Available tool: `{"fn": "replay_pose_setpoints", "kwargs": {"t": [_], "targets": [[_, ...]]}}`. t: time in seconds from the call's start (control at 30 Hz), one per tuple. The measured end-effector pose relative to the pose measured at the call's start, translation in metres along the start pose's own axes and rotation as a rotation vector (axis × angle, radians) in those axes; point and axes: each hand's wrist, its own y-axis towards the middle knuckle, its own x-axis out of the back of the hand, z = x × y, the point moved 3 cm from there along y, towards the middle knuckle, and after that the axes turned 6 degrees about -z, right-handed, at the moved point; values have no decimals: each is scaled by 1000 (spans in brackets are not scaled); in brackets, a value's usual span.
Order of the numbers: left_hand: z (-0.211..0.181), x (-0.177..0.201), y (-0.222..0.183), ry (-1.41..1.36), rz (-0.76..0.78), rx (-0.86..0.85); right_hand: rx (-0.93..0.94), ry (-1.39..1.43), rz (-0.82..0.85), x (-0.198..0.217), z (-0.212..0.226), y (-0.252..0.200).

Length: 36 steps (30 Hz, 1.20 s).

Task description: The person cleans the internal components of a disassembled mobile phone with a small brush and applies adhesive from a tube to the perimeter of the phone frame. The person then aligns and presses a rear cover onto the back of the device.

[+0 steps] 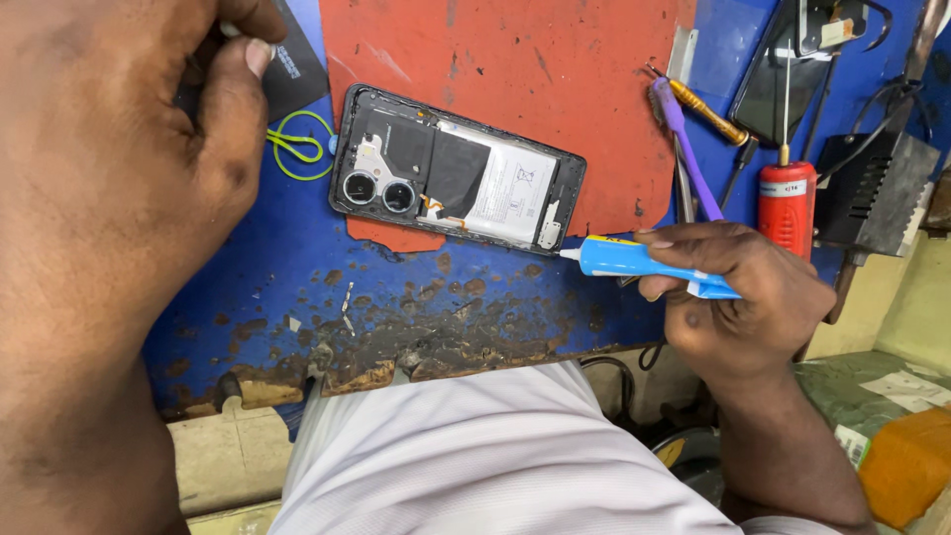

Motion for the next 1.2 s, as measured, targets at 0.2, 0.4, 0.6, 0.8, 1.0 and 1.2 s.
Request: {"fn": "replay_pose_setpoints", "kwargs": {"t": [0.2, 0.4, 0.6, 0.8, 1.0, 1.2], "targets": [[1, 1, -2, 49, -17, -71, -13, 39, 7, 1, 1, 9], [1, 1, -2, 63, -3, -48, 39, -79, -7, 0, 0, 19], [-1, 1, 2, 56, 6, -23, 64, -102, -42, -1, 0, 33], [0, 0, -1, 22, -3, -59, 141, -124, -63, -2, -5, 43], [0, 1, 1, 5, 4, -27, 119, -95, -63, -6, -8, 46], [1, 5, -3, 7, -4, -58, 73, -67, -53, -5, -7, 45]]}}
